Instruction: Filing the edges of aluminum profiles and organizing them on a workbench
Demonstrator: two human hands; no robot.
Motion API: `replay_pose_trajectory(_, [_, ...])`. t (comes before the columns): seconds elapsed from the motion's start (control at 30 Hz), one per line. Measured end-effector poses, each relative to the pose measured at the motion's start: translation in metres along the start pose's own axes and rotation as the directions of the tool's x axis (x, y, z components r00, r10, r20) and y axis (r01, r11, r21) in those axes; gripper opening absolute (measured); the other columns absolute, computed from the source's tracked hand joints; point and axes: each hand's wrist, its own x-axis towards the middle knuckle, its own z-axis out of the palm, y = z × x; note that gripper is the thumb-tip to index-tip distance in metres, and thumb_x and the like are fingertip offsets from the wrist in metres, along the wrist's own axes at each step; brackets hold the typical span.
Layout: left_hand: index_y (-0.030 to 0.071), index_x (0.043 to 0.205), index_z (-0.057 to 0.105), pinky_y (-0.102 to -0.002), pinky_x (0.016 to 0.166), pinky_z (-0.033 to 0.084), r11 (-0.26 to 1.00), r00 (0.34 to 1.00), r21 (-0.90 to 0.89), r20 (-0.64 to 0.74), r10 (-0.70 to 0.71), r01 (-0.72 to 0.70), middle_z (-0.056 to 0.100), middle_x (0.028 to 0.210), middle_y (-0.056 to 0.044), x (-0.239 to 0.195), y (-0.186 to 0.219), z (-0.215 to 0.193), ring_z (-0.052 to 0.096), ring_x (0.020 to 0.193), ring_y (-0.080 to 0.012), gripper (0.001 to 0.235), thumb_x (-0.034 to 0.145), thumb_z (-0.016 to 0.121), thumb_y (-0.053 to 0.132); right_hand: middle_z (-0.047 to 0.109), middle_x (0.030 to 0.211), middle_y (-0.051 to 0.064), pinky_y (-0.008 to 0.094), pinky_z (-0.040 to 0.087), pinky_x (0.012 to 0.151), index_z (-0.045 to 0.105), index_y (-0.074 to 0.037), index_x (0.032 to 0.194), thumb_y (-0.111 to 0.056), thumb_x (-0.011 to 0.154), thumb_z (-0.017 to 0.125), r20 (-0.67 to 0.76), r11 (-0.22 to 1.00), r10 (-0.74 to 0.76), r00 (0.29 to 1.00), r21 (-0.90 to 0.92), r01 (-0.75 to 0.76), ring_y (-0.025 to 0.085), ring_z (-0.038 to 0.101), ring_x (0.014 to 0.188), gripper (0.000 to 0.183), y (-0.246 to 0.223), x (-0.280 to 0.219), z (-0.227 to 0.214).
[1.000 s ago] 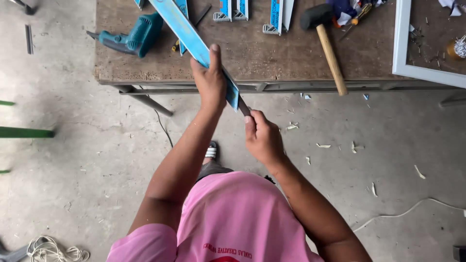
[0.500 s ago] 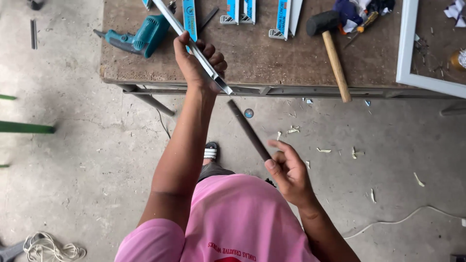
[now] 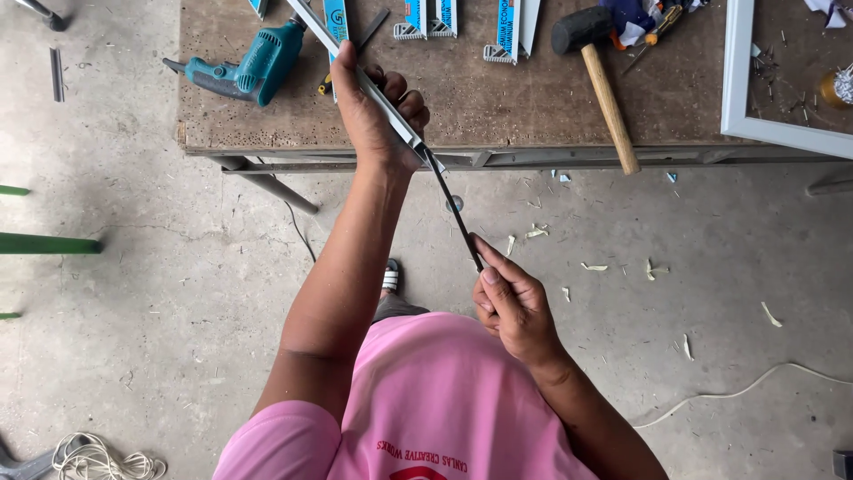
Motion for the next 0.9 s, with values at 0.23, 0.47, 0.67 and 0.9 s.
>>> replay_pose_trajectory(0.23, [0.024, 0.064, 0.031, -0.028, 0.040, 0.014, 0.988, 0.999, 0.145, 0.020, 0.042, -0.044, 0.029, 0.055, 0.004, -0.023, -0.001, 0.013, 0.024, 0.040, -0.0112, 0.044, 0.073, 0.062, 0.055, 0.034, 0.068, -0.001, 0.023, 0.029, 0.044, 0.043, -0.010, 0.157, -0.024, 0.108, 0.046, 0.007, 0.991, -0.090, 0.996, -0.101, 0.090, 0.009, 0.030, 0.054, 0.051, 0.006, -0.009, 0.000])
replay_pose_trajectory(0.47, [0.023, 0.066, 0.025, -0.029, 0.040, 0.014, 0.965, 0.991, 0.243, -0.065, 0.120, -0.101, 0.025, 0.055, 0.004, -0.023, -0.004, 0.021, 0.018, 0.043, -0.0092, 0.046, 0.077, 0.058, 0.052, 0.036, 0.068, -0.002, 0.021, 0.031, 0.045, 0.048, -0.012, 0.155, -0.027, 0.106, 0.047, -0.030, 0.974, 0.007, 1.000, -0.226, -0.013, 0.007, 0.030, 0.057, 0.051, 0.004, -0.020, -0.015])
replay_pose_trajectory(0.67, [0.025, 0.069, 0.028, -0.028, 0.035, 0.016, 0.951, 0.993, 0.294, 0.099, 0.071, -0.098, 0.026, 0.052, 0.008, -0.040, -0.045, 0.012, 0.019, 0.040, -0.0066, 0.039, 0.088, 0.055, 0.046, 0.037, 0.065, -0.001, 0.022, 0.029, 0.040, 0.050, -0.011, 0.152, -0.031, 0.107, 0.045, -0.084, 0.981, -0.035, 0.996, -0.191, 0.018, 0.006, 0.031, 0.049, 0.050, -0.026, 0.002, 0.004])
replay_pose_trajectory(0.9, [0.024, 0.073, 0.032, -0.026, 0.034, 0.023, 0.918, 0.992, 0.379, 0.098, 0.082, -0.114, 0.021, 0.054, 0.004, -0.028, -0.086, -0.015, 0.025, 0.035, -0.0100, 0.043, 0.095, 0.060, 0.047, 0.046, 0.063, 0.002, 0.020, 0.036, 0.034, 0.054, -0.007, 0.148, -0.020, 0.109, 0.041, -0.155, 0.985, -0.036, 0.987, -0.170, 0.009, 0.006, 0.045, 0.044, 0.043, -0.001, 0.008, -0.009])
